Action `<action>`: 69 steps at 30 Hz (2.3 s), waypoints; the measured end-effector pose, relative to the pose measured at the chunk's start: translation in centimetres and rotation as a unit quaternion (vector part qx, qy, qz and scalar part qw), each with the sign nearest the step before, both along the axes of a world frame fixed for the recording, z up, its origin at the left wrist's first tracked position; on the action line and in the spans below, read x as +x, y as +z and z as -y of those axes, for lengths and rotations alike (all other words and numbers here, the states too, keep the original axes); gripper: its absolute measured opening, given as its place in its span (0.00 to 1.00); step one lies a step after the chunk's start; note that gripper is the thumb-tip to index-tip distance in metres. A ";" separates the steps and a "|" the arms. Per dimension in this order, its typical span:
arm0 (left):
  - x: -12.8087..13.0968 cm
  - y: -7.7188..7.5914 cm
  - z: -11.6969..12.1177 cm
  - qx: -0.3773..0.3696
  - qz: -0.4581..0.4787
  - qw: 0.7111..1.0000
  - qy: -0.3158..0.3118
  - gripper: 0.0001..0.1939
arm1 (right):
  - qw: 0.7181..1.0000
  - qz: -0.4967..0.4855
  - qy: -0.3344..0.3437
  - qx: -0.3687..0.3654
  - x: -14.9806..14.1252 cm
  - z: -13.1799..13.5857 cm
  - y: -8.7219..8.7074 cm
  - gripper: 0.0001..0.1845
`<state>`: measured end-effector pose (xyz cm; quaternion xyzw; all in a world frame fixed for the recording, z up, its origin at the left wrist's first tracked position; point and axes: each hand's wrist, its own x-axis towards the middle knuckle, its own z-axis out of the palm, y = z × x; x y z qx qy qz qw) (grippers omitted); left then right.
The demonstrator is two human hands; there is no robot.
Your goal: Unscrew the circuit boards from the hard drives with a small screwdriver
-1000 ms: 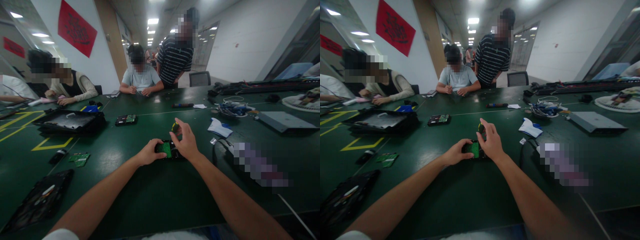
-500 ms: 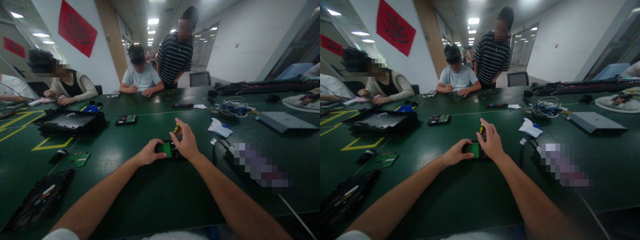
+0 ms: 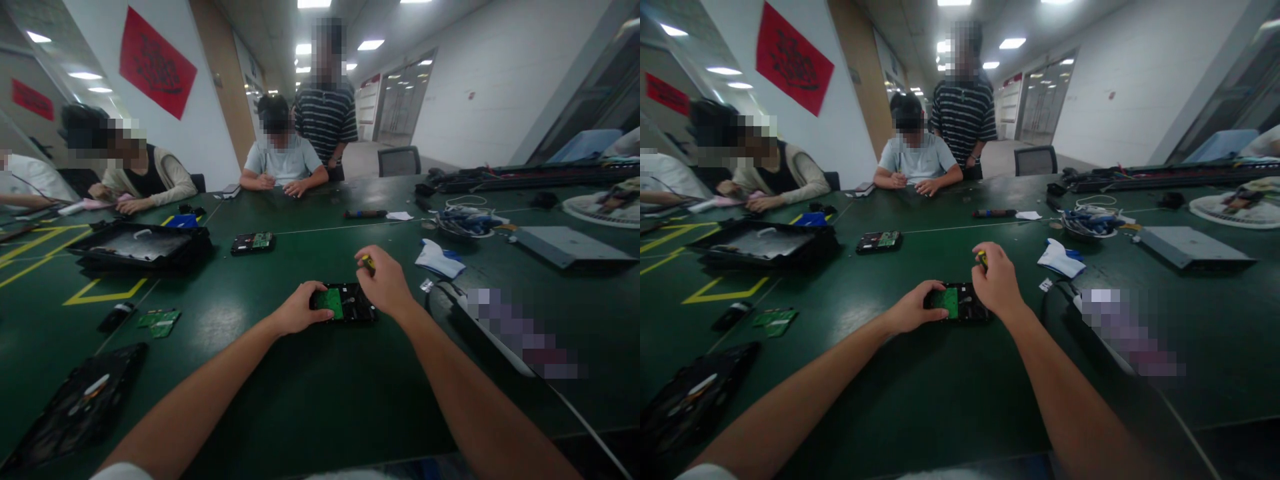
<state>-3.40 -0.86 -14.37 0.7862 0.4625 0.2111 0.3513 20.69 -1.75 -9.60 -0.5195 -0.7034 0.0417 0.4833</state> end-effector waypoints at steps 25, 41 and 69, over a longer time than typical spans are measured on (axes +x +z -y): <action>0.0 -0.4 -0.3 0.033 0.028 0.999 -0.010 0.31 | 0.876 0.389 0.096 -0.269 -4.0 6.7 -0.1 0.18; 0.1 -0.1 -1.8 0.046 0.000 0.999 0.015 0.28 | 0.888 0.385 0.076 -0.241 -4.6 5.0 -1.0 0.13; 0.1 0.2 -1.7 0.044 0.017 0.999 0.018 0.28 | 0.994 -0.090 0.057 0.034 -2.6 -2.2 -3.1 0.28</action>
